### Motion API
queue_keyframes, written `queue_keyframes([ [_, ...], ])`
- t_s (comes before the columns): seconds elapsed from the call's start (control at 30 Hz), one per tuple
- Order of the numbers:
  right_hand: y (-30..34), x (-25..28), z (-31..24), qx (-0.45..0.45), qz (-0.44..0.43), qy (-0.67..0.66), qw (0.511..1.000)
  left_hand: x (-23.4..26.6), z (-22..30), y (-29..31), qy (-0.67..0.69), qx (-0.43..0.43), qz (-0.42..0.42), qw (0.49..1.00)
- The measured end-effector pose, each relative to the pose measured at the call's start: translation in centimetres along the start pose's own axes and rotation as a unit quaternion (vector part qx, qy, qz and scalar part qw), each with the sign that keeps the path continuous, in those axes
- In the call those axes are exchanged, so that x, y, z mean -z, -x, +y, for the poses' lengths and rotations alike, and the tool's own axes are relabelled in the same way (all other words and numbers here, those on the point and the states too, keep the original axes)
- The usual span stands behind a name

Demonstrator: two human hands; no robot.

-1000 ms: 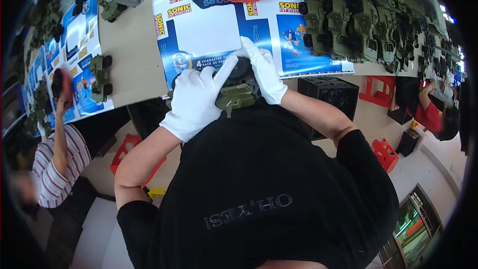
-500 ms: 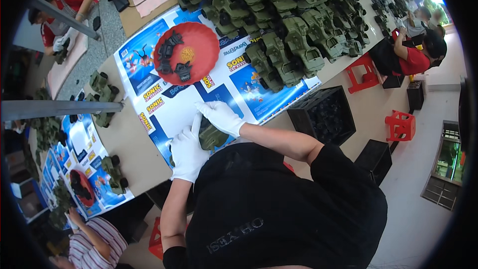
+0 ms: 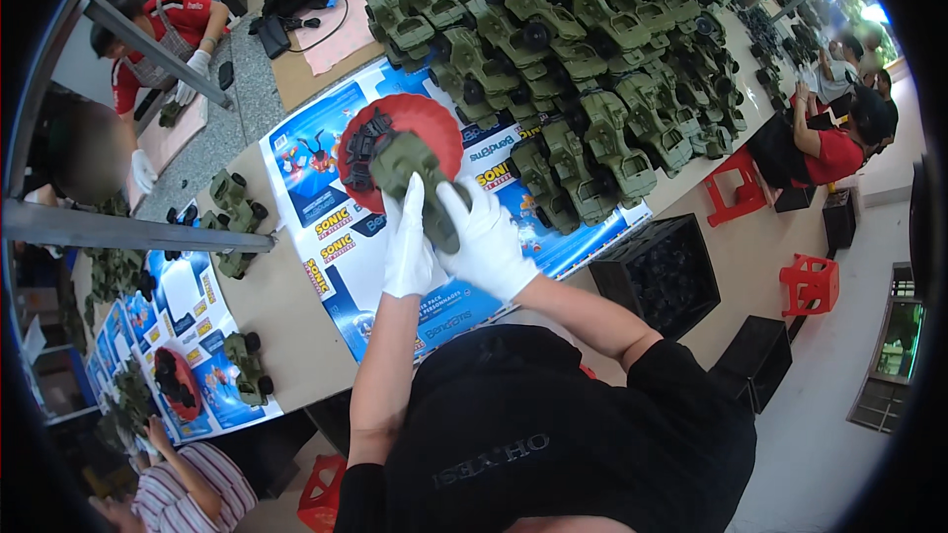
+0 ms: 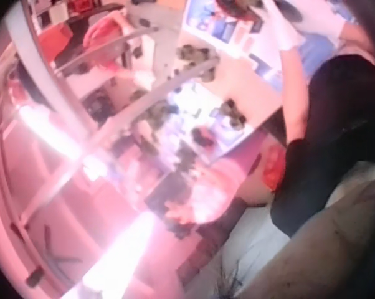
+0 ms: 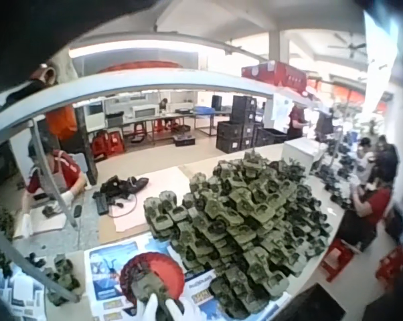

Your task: The person assembles green toy tank bodies by attaching black wheels to them. They pick up a tank body, insert wheels into the slots, and place the completed unit on a pile. The person also handles a red plate containing loose wheels and a black bin of parts.

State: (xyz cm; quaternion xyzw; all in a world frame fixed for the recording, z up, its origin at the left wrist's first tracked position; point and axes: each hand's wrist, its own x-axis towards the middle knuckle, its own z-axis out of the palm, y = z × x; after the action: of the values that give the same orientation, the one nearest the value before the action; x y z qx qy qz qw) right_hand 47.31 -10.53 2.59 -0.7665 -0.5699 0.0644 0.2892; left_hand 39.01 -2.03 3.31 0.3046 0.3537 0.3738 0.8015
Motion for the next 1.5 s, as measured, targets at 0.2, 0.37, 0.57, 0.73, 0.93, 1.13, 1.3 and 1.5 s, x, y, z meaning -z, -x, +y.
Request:
queue_keyframes([
  [0.2,-18.2,0.1,4.9,-0.022,0.124,-0.001,0.992,-0.1,4.4,-0.3,-0.228,-0.050,0.013,0.972],
  [0.37,-33.4,-0.3,8.9,-0.048,0.155,0.147,0.976,10.5,1.4,4.1,-0.216,0.038,0.096,0.971],
  [0.57,-38.8,-0.2,11.4,-0.182,0.004,0.344,0.921,22.0,-0.4,14.7,-0.197,0.042,0.266,0.943],
  [0.73,-39.5,0.4,10.5,-0.155,-0.126,0.429,0.881,31.1,3.6,16.4,-0.341,-0.026,0.413,0.844],
  [0.93,-30.2,2.4,8.3,0.095,0.066,0.469,0.875,39.5,14.8,13.7,-0.747,0.154,0.514,0.393],
  [1.13,-12.9,-1.6,3.9,0.069,-0.077,0.011,0.995,49.7,14.3,16.3,-0.756,0.191,0.275,0.563],
  [1.3,-8.9,-8.0,5.2,-0.012,-0.145,-0.040,0.989,41.3,11.8,14.9,-0.676,0.174,0.218,0.682],
  [1.5,-14.2,-14.7,6.4,-0.075,-0.281,-0.058,0.955,20.5,6.1,9.9,-0.763,0.201,0.029,0.614],
])
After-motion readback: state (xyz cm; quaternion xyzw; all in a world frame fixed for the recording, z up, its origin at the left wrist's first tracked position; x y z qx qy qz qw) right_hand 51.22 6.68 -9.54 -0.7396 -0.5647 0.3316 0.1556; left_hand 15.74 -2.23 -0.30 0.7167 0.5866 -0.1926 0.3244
